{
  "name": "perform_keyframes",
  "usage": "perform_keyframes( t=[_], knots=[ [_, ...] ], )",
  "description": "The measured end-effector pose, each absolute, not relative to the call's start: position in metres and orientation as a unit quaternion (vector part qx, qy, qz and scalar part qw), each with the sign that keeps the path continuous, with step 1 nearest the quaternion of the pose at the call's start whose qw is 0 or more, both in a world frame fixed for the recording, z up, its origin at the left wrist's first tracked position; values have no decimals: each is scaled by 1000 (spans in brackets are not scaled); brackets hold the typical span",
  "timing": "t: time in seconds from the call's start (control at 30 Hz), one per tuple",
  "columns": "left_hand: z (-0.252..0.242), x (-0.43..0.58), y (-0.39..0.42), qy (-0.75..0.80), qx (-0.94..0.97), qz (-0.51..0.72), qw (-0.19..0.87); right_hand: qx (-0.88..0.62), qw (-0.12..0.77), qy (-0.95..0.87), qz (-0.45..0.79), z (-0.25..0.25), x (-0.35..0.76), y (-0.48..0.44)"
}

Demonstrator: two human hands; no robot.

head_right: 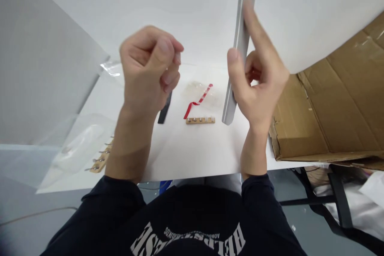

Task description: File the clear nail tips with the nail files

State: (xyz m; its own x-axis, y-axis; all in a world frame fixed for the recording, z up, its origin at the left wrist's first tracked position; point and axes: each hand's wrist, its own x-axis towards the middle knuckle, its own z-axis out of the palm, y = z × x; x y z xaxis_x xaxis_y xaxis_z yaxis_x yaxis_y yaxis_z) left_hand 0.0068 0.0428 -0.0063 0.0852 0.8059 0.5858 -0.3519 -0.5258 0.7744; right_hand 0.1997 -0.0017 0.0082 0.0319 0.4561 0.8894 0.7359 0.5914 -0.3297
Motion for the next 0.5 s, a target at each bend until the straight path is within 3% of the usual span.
perform_keyframes(
  t=[0.23, 0.4, 0.5],
  knots=[
    [-6, 8, 39, 207, 641, 646, 359, -463, 458, -757, -59, 22, 200, -15],
    [-11, 7, 27, 263, 753, 517, 309, -489, 526, -695, -28, 17, 193, -19],
    [-32, 2, 14, 319, 828, 359, 289, -494, 545, -674, -69, 16, 193, -21]
  ],
)
